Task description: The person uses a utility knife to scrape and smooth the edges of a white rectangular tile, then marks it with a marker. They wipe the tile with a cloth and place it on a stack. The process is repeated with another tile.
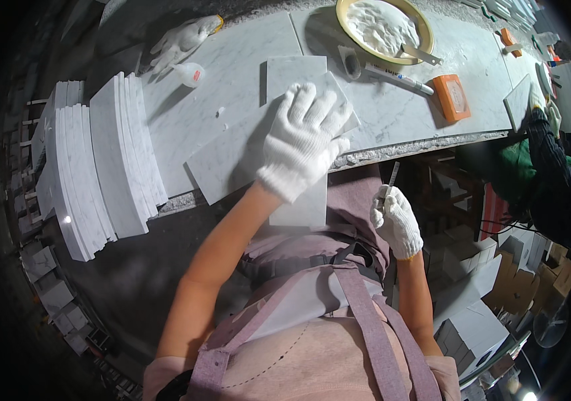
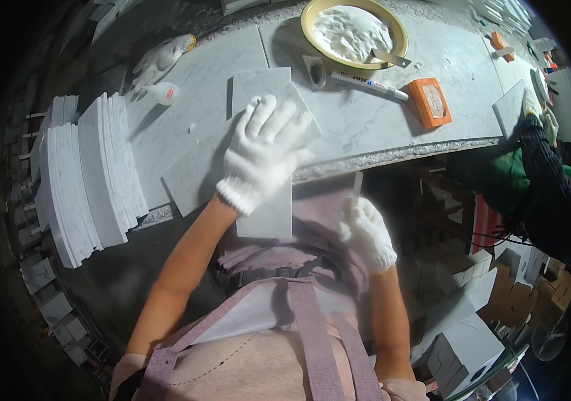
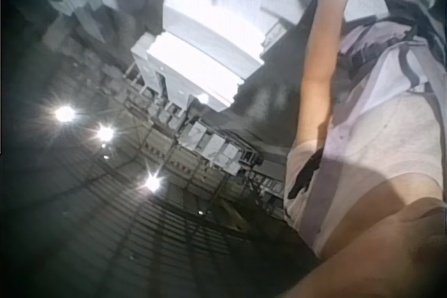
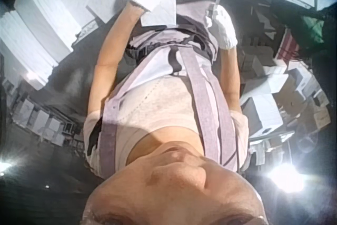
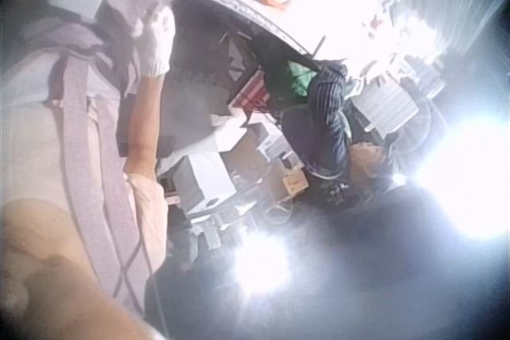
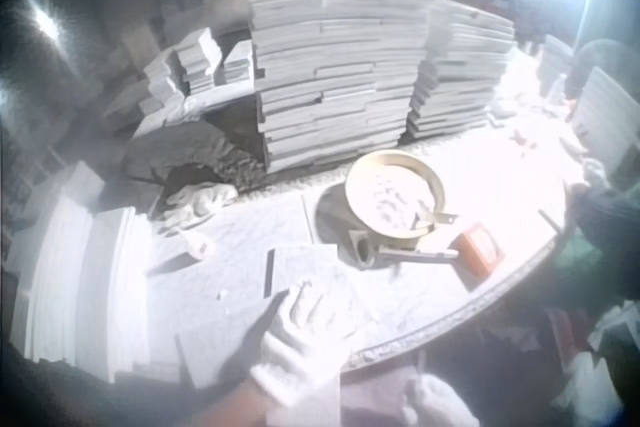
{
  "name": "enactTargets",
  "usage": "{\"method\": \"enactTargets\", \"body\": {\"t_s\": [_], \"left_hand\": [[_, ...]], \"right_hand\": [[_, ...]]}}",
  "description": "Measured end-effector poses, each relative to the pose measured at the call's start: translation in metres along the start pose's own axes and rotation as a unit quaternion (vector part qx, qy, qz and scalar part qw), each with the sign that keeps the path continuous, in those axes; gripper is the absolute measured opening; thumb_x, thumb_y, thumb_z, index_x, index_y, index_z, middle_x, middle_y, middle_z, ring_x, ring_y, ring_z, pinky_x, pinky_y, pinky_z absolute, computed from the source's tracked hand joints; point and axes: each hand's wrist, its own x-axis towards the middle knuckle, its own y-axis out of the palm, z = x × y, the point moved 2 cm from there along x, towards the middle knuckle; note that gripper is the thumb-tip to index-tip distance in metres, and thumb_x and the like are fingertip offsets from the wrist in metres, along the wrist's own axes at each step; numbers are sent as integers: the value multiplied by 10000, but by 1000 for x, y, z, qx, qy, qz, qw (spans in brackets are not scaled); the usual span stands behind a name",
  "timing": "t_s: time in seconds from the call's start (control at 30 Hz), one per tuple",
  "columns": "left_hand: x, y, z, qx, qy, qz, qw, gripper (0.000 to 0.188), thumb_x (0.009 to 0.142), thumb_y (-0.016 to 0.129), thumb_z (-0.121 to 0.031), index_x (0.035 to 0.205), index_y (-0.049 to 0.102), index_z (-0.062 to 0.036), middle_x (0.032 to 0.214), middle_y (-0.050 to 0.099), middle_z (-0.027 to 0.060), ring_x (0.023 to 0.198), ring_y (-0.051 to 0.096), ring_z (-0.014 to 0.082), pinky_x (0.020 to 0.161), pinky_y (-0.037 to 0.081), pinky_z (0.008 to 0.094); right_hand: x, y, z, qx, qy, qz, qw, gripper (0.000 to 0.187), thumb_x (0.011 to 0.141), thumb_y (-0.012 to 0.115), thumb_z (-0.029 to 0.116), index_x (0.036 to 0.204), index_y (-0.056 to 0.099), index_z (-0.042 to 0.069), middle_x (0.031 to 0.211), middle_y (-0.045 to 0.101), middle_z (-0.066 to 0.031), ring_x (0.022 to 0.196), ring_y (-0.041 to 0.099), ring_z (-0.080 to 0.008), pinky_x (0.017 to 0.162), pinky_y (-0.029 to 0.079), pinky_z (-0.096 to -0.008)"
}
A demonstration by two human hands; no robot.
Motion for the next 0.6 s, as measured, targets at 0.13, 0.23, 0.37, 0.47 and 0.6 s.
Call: {"method": "enactTargets", "body": {"t_s": [0.13, 0.23, 0.37, 0.47, 0.6], "left_hand": [[19, 9, 6, 14, 4, 3, 1000, 627, 847, 741, -513, 1351, 676, -144, 1401, 596, 72, 1386, 472, 311, 1248, 299, 513], [26, 11, 5, 20, 0, 36, 999, 637, 841, 750, -514, 1335, 674, -120, 1395, 596, 81, 1373, 476, 294, 1252, 290, 505], [25, 10, 0, 32, -3, 47, 998, 652, 833, 762, -513, 1344, 663, -120, 1366, 603, 81, 1357, 485, 276, 1250, 291, 478], [22, 6, -6, 19, -1, 12, 1000, 558, 775, 807, -415, 1230, 676, -121, 1246, 622, 63, 1272, 543, 284, 1178, 376, 473], [19, 0, -11, -15, -1, 6, 1000, 474, 734, 823, -336, 1133, 676, -126, 1116, 608, 44, 1173, 575, 271, 1100, 440, 453]], "right_hand": [[0, 2, -2, 12, 7, 6, 1000, 342, 994, 774, 269, 1225, 644, 51, 980, 640, -45, 768, 597, -144, 640, 502, -270], [-1, 11, 7, 27, 30, -5, 999, 341, 993, 774, 268, 1222, 643, 52, 994, 637, -34, 823, 590, -131, 661, 505, -267], [-5, 20, 20, 72, 124, -30, 989, 339, 999, 767, 274, 1224, 640, 54, 998, 636, -33, 837, 587, -126, 671, 508, -271], [-4, 23, 25, 63, 128, -29, 989, 331, 1006, 758, 280, 1224, 641, 59, 1001, 636, -31, 840, 588, -124, 681, 513, -279], [-3, 24, 28, 41, 133, -42, 989, 315, 1015, 746, 283, 1220, 646, 66, 1008, 639, -31, 855, 596, -128, 703, 522, -291]]}}
